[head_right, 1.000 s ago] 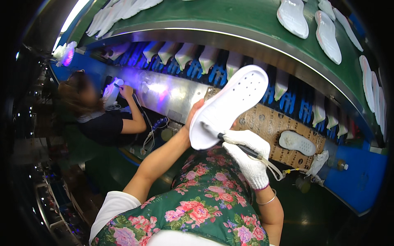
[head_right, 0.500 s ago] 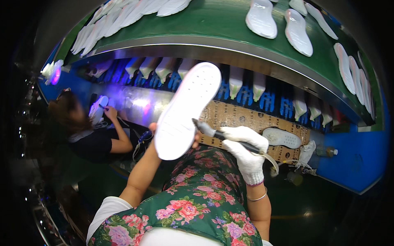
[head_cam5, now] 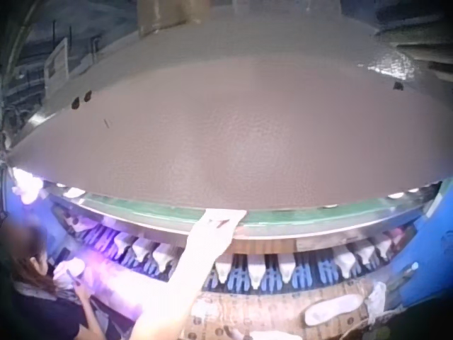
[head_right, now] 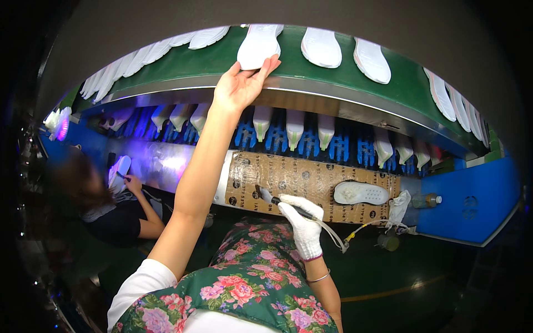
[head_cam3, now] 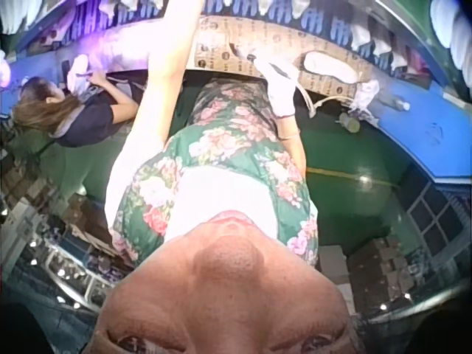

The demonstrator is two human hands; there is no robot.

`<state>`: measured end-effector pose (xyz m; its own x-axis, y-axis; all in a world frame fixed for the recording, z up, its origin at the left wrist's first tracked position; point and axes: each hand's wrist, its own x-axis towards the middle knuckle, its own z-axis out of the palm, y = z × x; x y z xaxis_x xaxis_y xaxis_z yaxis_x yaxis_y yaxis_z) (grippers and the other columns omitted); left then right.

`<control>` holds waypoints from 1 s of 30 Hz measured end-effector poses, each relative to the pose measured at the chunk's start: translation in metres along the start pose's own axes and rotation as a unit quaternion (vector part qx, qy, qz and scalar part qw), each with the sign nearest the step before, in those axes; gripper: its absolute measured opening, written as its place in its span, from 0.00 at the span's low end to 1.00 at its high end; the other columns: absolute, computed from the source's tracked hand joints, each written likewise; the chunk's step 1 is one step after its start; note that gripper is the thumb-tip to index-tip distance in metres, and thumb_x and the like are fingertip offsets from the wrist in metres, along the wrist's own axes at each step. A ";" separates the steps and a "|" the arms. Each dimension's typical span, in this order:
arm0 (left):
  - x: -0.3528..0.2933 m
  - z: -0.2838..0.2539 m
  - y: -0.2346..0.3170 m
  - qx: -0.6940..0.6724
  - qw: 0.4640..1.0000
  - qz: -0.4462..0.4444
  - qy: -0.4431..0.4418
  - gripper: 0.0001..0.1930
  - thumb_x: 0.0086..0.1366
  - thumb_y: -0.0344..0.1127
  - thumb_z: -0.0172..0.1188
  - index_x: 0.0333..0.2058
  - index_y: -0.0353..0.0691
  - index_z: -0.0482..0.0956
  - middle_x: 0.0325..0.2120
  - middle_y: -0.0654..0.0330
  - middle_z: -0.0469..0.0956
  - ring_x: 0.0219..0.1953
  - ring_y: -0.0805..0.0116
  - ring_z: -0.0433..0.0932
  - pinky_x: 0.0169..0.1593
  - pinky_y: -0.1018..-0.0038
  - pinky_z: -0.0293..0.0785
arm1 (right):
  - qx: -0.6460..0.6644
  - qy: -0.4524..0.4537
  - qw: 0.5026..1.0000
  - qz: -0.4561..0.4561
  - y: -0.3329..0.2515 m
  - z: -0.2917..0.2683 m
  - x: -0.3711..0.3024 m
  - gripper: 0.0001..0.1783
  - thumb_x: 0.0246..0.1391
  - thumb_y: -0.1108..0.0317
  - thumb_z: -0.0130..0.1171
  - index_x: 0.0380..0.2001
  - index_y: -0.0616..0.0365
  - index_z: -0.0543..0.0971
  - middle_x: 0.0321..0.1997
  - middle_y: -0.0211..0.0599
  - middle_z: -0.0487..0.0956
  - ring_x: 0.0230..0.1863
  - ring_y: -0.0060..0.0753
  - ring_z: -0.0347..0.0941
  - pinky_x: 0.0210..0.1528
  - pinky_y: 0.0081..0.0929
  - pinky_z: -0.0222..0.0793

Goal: The person takes shoe soles from an overhead shelf and applies adhesive across their surfaces using a brush applicator.

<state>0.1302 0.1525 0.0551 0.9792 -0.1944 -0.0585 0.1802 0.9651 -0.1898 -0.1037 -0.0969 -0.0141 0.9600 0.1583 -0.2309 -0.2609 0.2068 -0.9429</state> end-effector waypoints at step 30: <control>-0.208 0.050 0.160 0.642 0.404 0.651 -0.015 0.13 0.67 0.31 0.50 0.49 0.33 0.68 0.50 0.47 0.74 0.51 0.59 0.75 0.56 0.62 0.74 | 0.155 0.001 0.987 0.038 0.002 -0.003 0.015 0.12 0.52 0.80 0.65 0.42 0.68 0.84 0.41 0.44 0.85 0.35 0.27 0.81 0.38 0.21 0.76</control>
<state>-0.0400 0.3557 0.0862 0.3192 0.6094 0.7258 -0.6084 -0.4554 0.6499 -0.0898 -0.0970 -0.0197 0.9366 0.1832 -0.2987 -0.3504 0.4801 -0.8042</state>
